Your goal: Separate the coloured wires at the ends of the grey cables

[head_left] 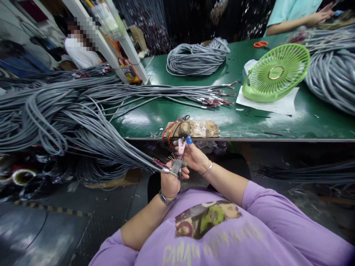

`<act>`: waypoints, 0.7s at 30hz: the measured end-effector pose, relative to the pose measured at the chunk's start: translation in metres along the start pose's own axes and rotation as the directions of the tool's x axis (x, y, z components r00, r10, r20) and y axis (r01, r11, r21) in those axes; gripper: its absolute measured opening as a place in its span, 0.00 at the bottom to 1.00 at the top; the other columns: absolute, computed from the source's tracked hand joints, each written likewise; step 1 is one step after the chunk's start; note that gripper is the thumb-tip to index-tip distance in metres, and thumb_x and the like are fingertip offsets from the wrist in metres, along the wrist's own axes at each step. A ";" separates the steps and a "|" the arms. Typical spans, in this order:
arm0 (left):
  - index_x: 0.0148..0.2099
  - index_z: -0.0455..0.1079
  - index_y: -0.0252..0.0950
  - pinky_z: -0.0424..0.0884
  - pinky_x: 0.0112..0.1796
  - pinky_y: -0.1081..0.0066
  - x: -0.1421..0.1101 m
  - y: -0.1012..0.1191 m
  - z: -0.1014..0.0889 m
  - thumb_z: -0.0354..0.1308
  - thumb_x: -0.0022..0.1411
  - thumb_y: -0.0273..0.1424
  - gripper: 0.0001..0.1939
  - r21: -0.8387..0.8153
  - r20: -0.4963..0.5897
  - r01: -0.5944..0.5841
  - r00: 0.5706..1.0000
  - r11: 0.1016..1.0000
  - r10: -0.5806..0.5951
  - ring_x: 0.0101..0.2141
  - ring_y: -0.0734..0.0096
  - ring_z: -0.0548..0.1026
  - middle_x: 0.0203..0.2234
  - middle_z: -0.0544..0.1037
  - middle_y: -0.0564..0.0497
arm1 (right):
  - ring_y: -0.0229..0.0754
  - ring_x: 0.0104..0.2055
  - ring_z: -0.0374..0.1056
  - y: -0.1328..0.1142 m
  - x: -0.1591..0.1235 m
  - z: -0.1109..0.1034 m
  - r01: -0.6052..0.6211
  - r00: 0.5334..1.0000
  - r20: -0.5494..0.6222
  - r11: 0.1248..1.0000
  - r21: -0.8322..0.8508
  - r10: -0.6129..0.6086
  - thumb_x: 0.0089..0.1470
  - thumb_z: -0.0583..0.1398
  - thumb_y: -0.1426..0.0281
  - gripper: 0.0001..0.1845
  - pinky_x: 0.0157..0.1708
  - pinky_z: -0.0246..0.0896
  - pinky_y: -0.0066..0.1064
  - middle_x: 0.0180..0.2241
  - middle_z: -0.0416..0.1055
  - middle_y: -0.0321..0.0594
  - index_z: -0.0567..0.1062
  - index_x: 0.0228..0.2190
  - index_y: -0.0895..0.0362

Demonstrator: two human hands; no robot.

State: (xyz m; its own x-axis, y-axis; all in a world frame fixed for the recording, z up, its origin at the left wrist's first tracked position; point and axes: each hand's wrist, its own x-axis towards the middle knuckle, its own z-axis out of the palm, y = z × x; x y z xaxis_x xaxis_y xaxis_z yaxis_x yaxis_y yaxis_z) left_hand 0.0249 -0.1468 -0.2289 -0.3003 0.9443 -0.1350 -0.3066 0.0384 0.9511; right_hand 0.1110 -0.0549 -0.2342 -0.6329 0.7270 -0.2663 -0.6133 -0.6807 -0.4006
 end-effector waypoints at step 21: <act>0.34 0.72 0.32 0.68 0.18 0.79 -0.003 -0.004 -0.002 0.59 0.60 0.41 0.15 0.076 -0.005 -0.114 0.993 0.991 0.114 0.16 0.77 0.73 0.20 0.78 0.52 | 0.30 0.22 0.56 0.004 -0.002 -0.013 0.345 0.923 -0.035 0.865 -0.365 -0.383 0.44 0.66 0.50 0.23 0.21 0.51 0.24 0.22 0.66 0.33 0.73 0.26 0.58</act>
State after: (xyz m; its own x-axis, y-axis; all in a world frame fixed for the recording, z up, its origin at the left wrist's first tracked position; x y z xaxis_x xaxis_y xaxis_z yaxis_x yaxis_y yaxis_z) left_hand 0.0248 -0.1508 -0.2327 -0.3381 0.9407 -0.0267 -0.2012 -0.0445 0.9785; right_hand 0.1159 -0.0585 -0.2462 -0.3325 0.9350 -0.1234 -0.5764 -0.3050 -0.7581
